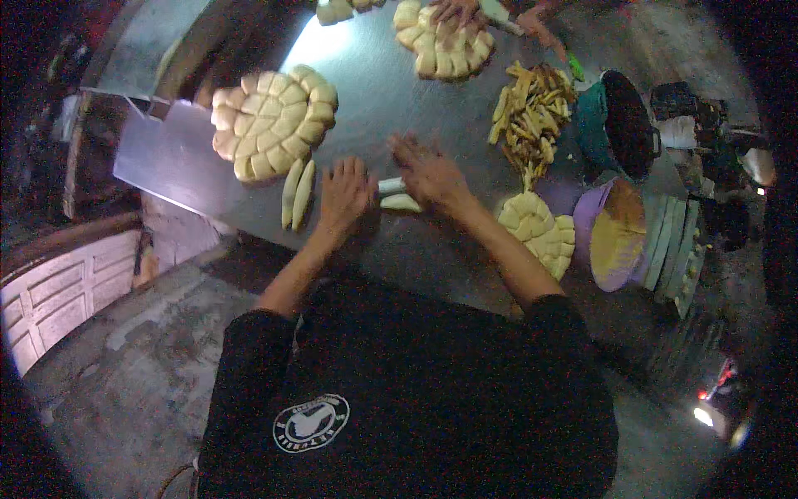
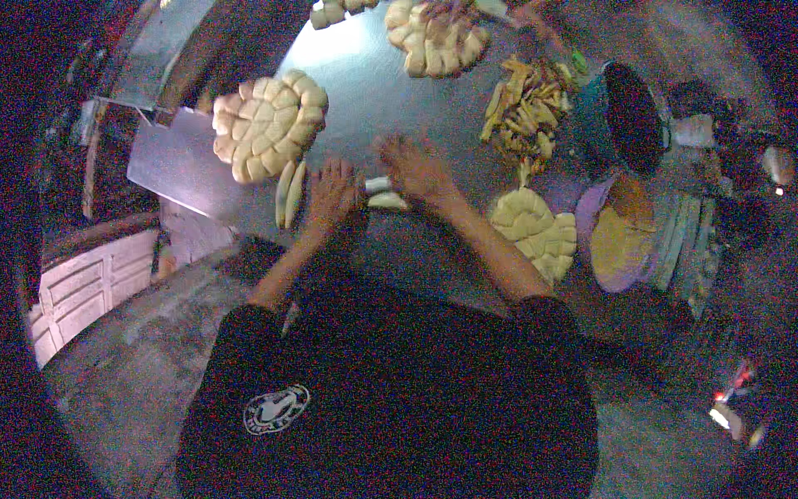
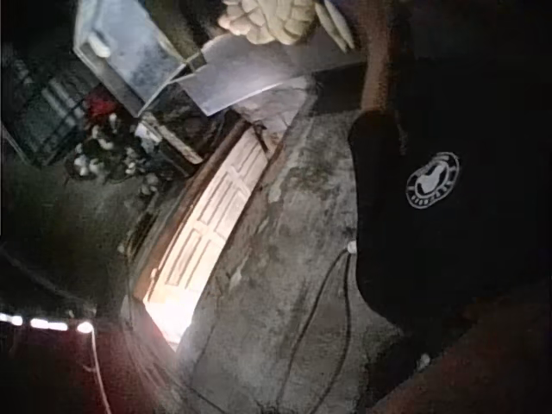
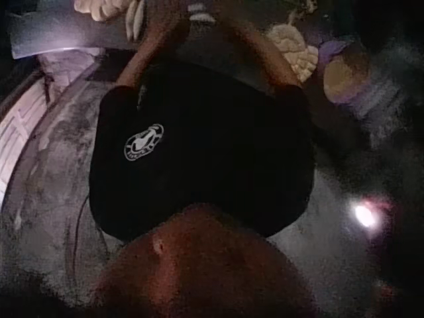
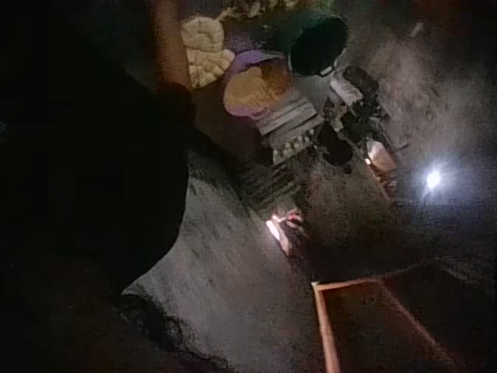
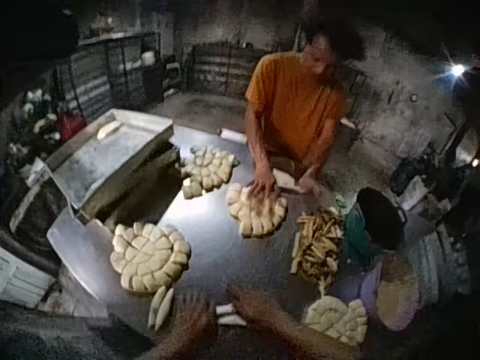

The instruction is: The person prepares pieces of dough by rolling them into flat shapes, placing fillings inside, and then rolling them into cylinders. The person then places the dough cylinders onto a metal tray alongside other shaped dough items.

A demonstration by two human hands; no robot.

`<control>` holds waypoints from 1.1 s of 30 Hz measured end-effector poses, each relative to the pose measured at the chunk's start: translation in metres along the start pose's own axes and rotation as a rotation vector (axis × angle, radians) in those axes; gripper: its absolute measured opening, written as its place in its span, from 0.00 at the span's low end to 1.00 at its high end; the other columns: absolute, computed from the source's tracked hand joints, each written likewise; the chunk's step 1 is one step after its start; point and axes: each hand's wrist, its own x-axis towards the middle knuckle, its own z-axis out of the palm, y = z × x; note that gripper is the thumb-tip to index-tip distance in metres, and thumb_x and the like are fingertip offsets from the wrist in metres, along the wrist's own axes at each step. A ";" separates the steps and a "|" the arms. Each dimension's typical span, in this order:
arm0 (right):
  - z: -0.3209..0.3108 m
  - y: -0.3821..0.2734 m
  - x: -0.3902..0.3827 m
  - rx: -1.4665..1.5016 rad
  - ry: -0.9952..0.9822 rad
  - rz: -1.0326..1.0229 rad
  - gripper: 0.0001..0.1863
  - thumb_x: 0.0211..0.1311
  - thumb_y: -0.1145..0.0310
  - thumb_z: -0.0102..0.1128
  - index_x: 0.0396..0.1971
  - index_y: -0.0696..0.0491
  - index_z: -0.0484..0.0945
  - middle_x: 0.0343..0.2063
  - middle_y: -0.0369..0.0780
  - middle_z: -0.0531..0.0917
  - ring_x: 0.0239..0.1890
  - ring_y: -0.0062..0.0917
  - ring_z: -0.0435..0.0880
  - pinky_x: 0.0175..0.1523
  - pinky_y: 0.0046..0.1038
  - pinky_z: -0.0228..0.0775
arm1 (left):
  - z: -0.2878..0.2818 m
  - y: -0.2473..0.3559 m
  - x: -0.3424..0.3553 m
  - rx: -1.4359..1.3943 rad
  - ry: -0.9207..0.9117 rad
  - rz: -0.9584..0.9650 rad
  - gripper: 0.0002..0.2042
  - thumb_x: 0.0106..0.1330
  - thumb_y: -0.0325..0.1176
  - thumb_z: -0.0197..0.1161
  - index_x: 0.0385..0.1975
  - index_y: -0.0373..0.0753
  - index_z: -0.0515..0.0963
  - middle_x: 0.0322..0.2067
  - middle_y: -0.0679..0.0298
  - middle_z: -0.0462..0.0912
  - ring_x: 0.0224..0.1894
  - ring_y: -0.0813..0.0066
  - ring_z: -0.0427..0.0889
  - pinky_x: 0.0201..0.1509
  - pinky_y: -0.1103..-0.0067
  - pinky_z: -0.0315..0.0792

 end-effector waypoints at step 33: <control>0.025 0.025 0.005 0.010 0.236 1.029 0.38 0.73 0.51 0.37 0.72 0.61 0.42 0.74 0.51 0.43 0.76 0.45 0.37 0.72 0.62 0.27 | 0.063 -0.028 0.079 -0.307 -0.258 0.425 0.14 0.68 0.45 0.55 0.42 0.41 0.78 0.41 0.62 0.79 0.48 0.65 0.76 0.47 0.69 0.68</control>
